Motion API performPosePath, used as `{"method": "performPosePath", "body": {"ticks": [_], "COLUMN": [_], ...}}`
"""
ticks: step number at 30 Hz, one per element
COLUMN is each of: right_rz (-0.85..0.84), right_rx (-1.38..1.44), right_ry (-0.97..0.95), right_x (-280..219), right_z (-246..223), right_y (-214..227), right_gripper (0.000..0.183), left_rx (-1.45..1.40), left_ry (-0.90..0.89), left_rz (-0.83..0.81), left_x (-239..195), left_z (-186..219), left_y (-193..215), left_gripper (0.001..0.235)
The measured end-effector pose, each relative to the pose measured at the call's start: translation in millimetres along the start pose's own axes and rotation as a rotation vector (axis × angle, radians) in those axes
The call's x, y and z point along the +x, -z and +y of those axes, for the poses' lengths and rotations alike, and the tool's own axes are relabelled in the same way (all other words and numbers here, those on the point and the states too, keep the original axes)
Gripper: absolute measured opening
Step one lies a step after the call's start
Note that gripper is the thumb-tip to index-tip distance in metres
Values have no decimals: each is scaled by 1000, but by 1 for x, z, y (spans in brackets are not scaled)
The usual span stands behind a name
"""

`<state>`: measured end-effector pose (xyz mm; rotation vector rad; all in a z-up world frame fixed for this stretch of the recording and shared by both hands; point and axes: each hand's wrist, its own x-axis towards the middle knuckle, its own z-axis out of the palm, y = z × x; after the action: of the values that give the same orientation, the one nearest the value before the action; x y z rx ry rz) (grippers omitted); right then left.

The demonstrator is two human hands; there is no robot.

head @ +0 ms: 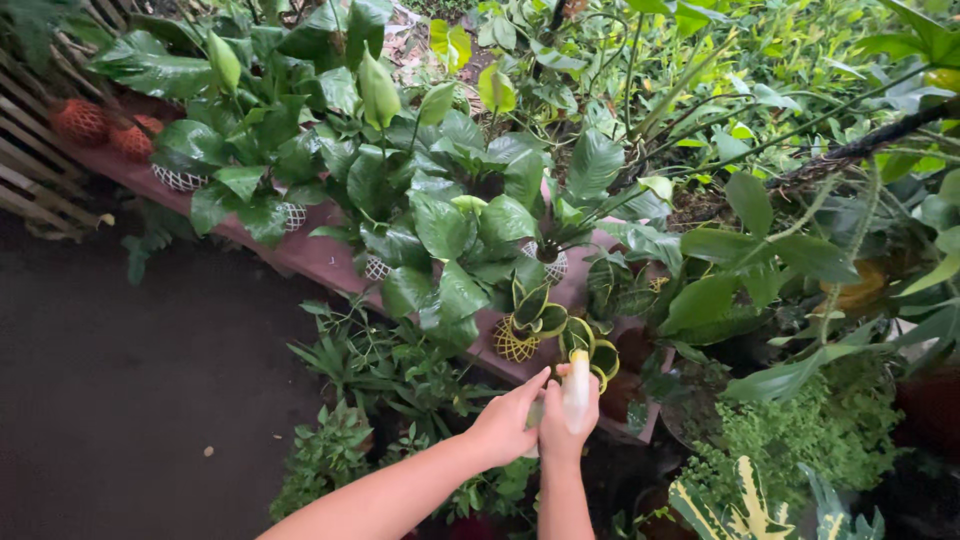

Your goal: The person sprays water from a handheld spray bottle onto the leaves of several potted plants arranged on a low shelf and the floor. The person moves along the shelf, misting each plant in sequence.

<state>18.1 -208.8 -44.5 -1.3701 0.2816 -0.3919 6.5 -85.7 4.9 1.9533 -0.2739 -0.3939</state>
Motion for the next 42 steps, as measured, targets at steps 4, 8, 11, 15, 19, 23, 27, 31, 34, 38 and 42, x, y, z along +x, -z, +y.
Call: {"method": "performPosePath", "body": {"ticks": [4, 8, 11, 15, 19, 23, 27, 31, 34, 38, 42], "right_rz": [-73, -265, -337, -216, 19, 149, 157, 166, 197, 123, 61], "right_rx": [-146, -475, -604, -549, -411, -182, -143, -371, -538, -604, -601], "right_ry": [113, 363, 394, 291, 52, -45, -21, 26, 3, 86, 146], "right_x": [-7, -24, -43, -55, -60, -57, -61, -74, -90, -105, -105], "right_z": [-2, 2, 9, 24, 37, 35, 31, 46, 59, 56, 44], "right_y": [8, 12, 15, 29, 57, 74, 91, 106, 112, 103, 83], "right_gripper": [21, 33, 36, 31, 20, 13, 31, 24, 22, 30, 33], "left_rx": [41, 10, -51, -63, -29, 12, 12, 65, 119, 114, 66], "left_ry": [35, 49, 177, 149, 95, 25, -38, -37, -18, 9, 72], "left_rz": [-27, -15, -44, -58, -123, -174, -192, -254, -295, -301, -230], "left_x": [-4, -24, -37, -41, -36, -26, -24, -31, -41, -55, -65], "left_z": [-6, -27, -46, -59, -54, -42, -40, -51, -61, -64, -65], "left_y": [-4, -7, -13, -32, -55, -68, -83, -99, -101, -92, -75], "left_gripper": [95, 108, 109, 109, 103, 98, 93, 89, 88, 90, 92]}}
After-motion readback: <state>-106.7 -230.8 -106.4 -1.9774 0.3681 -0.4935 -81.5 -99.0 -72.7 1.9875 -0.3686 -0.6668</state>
